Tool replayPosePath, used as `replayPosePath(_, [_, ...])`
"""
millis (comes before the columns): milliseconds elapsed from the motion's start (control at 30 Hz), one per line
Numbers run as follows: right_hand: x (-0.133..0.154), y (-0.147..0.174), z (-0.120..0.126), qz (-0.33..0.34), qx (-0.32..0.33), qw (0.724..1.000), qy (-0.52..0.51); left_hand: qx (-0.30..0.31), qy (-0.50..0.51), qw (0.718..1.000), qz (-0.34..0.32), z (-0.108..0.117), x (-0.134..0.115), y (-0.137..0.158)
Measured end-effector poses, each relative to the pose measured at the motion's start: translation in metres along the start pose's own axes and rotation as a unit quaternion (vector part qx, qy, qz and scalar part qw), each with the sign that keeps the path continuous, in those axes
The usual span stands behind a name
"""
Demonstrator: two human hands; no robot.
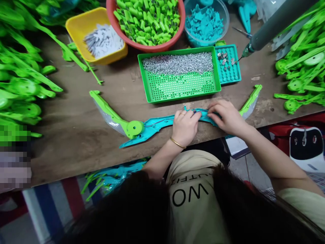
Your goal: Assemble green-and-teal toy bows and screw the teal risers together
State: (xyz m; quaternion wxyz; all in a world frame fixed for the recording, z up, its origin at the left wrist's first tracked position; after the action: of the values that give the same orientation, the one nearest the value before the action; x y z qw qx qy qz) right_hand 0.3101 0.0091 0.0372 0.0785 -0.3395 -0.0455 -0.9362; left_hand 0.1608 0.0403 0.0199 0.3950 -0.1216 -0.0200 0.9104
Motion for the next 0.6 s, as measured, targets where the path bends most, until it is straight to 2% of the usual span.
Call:
replayPosePath(100, [0.002, -0.007, -0.007, 0.001, -0.001, 1.0, -0.028, -0.011, 0.002, 1.0, -0.003, -0.002, 0.001, 0.001])
replayPosePath(267, [-0.002, -0.012, -0.016, -0.046, -0.028, 0.993, 0.107, -0.03, 0.007, 1.0, 0.003, -0.003, 0.003, 0.002])
replayPosePath(400, [-0.002, -0.012, -0.019, -0.049, -0.03, 0.985, 0.161, -0.016, 0.016, 1.0, 0.011, -0.002, 0.002, 0.001])
replayPosePath(600, [0.0, -0.013, -0.02, -0.047, -0.031, 0.989, 0.139, 0.021, 0.01, 0.997, 0.075, 0.001, -0.004, -0.007])
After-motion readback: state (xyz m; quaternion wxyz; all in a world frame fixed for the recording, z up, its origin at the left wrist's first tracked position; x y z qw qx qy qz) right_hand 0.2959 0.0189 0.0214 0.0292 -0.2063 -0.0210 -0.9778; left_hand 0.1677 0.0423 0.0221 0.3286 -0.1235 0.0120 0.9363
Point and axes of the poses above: each hand's wrist, its own y-axis away from the middle knuckle, its own z-axis out of the back of the hand, x = y × z, the point moved 5 cm from there along -y, towards the middle knuckle, and after that the axes turned 10 degrees about -y, right-handed, at the moved point
